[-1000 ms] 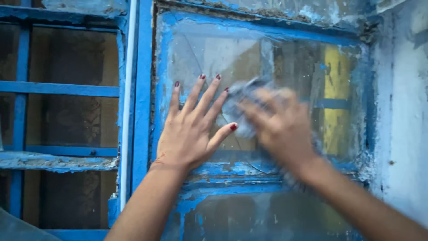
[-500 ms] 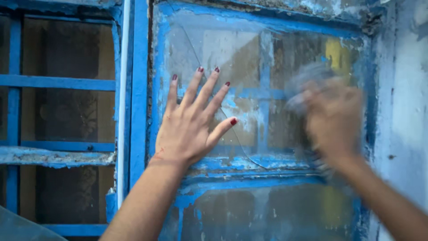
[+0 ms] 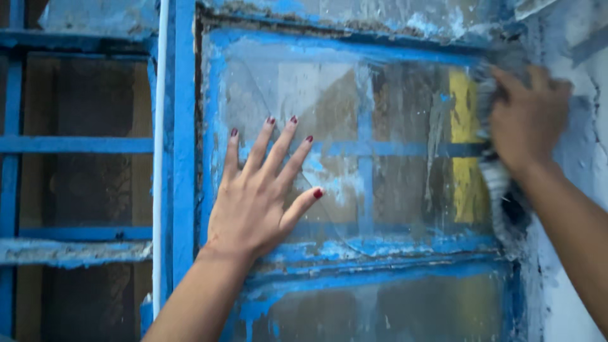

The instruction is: The person cleans the glass panes of a blue window frame using a cloth and a spray bottle, wiping several panes repeatedly.

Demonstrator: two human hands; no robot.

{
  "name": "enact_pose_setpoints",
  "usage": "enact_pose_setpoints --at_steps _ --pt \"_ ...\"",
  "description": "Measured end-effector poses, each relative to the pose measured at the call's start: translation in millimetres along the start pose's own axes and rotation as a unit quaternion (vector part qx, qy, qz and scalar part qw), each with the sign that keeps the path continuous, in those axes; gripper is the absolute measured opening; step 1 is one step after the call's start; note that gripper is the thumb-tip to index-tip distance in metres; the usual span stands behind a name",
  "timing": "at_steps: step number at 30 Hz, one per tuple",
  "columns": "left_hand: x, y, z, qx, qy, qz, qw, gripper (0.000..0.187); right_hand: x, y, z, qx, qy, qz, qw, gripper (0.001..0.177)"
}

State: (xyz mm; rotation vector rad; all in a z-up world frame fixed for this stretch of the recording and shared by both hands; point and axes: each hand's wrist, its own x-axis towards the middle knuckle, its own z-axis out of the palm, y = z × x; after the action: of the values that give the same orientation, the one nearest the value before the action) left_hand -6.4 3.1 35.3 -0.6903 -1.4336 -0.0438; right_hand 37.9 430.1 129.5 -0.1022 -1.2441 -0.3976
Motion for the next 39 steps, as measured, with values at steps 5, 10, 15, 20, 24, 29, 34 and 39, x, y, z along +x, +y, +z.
enact_pose_setpoints --at_steps 5,10,15,20,24,29,34,39 --pt "1.2 -0.9 0.7 -0.001 0.008 -0.001 1.0 0.07 -48.0 -25.6 -18.7 0.015 -0.031 0.031 0.999 0.047" --pt "1.1 0.2 1.9 0.004 0.004 -0.002 1.0 0.071 -125.4 -79.3 -98.0 0.091 -0.101 -0.019 0.991 0.039" --pt "0.4 1.6 -0.7 0.004 0.006 0.004 1.0 0.072 -116.0 -74.5 -111.6 0.109 -0.118 -0.061 0.985 0.036" --pt "-26.7 -4.1 -20.3 0.0 -0.033 0.029 0.999 0.069 -115.2 -111.5 -123.2 0.221 -0.103 -0.11 0.964 0.039" --pt "-39.4 -15.1 -33.0 0.009 -0.039 0.038 0.998 0.067 -100.2 -192.9 -132.9 0.307 -0.082 -0.232 0.919 0.037" --pt "-47.1 -19.0 -36.9 -0.009 -0.017 -0.022 1.0 0.062 -68.5 -241.8 -129.1 0.375 -0.071 -0.35 0.855 0.031" --pt "-49.4 -22.7 -39.4 -0.03 -0.012 -0.012 0.999 0.065 -68.7 -176.8 -116.3 0.323 -0.095 -0.353 0.873 0.027" --pt "-51.2 -23.6 -41.4 -0.06 -0.013 -0.019 0.998 0.063 -73.9 -149.8 -119.9 0.259 -0.119 -0.343 0.895 0.032"
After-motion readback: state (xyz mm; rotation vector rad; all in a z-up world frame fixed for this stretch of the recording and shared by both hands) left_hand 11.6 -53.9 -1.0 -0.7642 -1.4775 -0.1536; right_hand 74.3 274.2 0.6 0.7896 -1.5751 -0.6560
